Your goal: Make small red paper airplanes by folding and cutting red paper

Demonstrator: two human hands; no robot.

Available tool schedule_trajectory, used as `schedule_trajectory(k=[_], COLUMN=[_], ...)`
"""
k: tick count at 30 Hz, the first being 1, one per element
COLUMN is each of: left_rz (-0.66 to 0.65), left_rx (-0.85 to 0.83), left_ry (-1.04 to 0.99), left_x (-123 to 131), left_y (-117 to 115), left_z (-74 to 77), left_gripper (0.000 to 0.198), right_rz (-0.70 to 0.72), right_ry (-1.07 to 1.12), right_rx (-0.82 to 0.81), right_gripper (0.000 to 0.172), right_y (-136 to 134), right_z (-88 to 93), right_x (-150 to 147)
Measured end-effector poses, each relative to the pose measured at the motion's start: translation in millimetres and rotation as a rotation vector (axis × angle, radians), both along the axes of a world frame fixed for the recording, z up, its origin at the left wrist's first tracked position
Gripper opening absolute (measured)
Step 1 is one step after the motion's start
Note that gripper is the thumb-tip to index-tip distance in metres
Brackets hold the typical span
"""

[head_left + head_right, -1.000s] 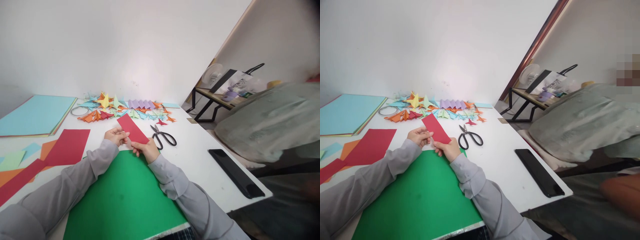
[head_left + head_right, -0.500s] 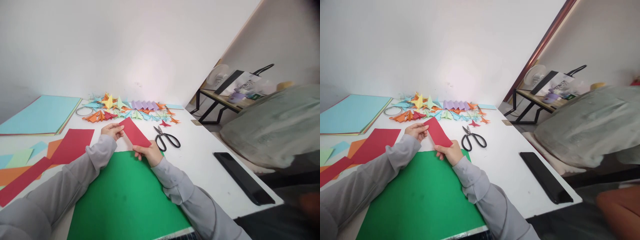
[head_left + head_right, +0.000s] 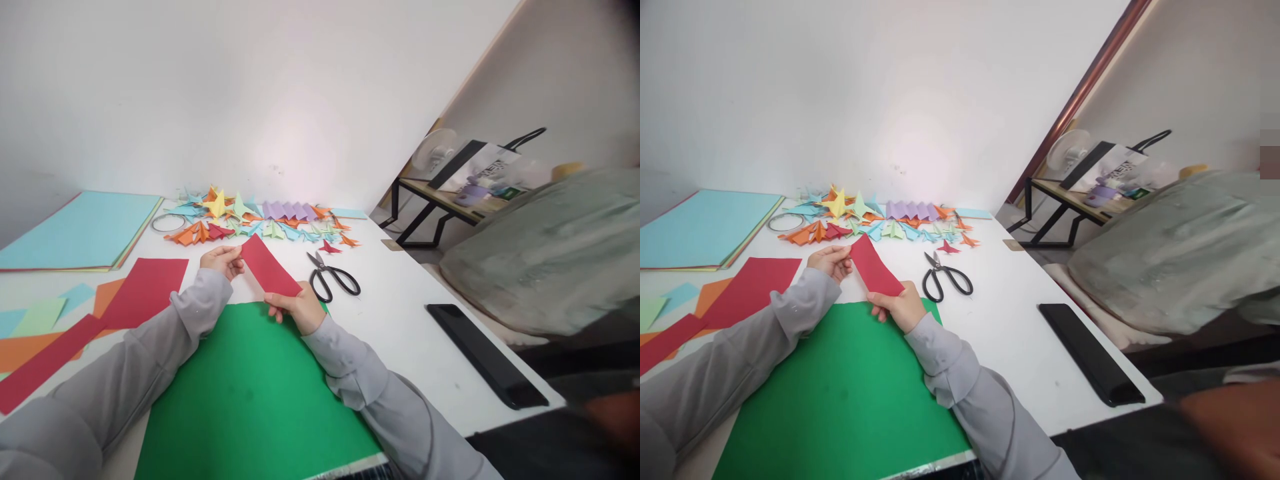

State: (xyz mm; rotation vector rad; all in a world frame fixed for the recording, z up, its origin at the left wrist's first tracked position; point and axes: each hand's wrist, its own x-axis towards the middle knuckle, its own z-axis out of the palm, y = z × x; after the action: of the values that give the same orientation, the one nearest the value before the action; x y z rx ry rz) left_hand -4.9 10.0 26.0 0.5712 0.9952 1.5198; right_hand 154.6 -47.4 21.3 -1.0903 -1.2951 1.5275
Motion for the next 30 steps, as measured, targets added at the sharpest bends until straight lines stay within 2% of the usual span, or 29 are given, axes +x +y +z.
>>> schedule_trajectory(k=[5, 10, 13, 16, 19, 24, 27, 30], left_rz=[0.020, 0.038, -0.031, -0.134, -0.250, -0.420, -0.467, -0.481], left_rx=[-0.010, 0.017, 0.049, 0.074, 0.080, 0.047, 0.030, 0.013], left_ry=[0.012, 0.056, 0.077, 0.104, 0.124, 0.129, 0.154, 0.183], left_x=[-2.9, -1.4, 2.0, 6.9, 13.5, 25.2, 29.3, 30.2], left_y=[1.5, -1.6, -6.6, -12.8, -19.6, -28.7, -31.3, -32.0], left_z=[0.4, -1.1, -2.1, -2.6, -2.8, -4.6, -6.6, -7.3], left_gripper=[0.012, 0.010, 0.015, 0.023, 0.031, 0.035, 0.034, 0.029], right_rz=[-0.070, -0.345, -0.484, -0.563, -0.524, -0.296, -0.203, -0.172], right_ry=[0.056, 0.224, 0.320, 0.414, 0.446, 0.289, 0.187, 0.165], right_rx=[-0.015, 0.000, -0.026, -0.061, -0.069, -0.044, 0.009, 0.012], right_gripper=[0.026, 0.025, 0.026, 0.028, 0.030, 0.031, 0.030, 0.030], right_y=[5.3, 17.3, 24.2, 28.1, 28.6, 24.0, 22.0, 21.7], right_z=[-6.4, -9.6, -6.7, -3.4, -3.7, -10.1, -13.2, -14.2], right_x=[1.4, 8.1, 14.9, 19.6, 18.5, 9.6, 7.7, 8.0])
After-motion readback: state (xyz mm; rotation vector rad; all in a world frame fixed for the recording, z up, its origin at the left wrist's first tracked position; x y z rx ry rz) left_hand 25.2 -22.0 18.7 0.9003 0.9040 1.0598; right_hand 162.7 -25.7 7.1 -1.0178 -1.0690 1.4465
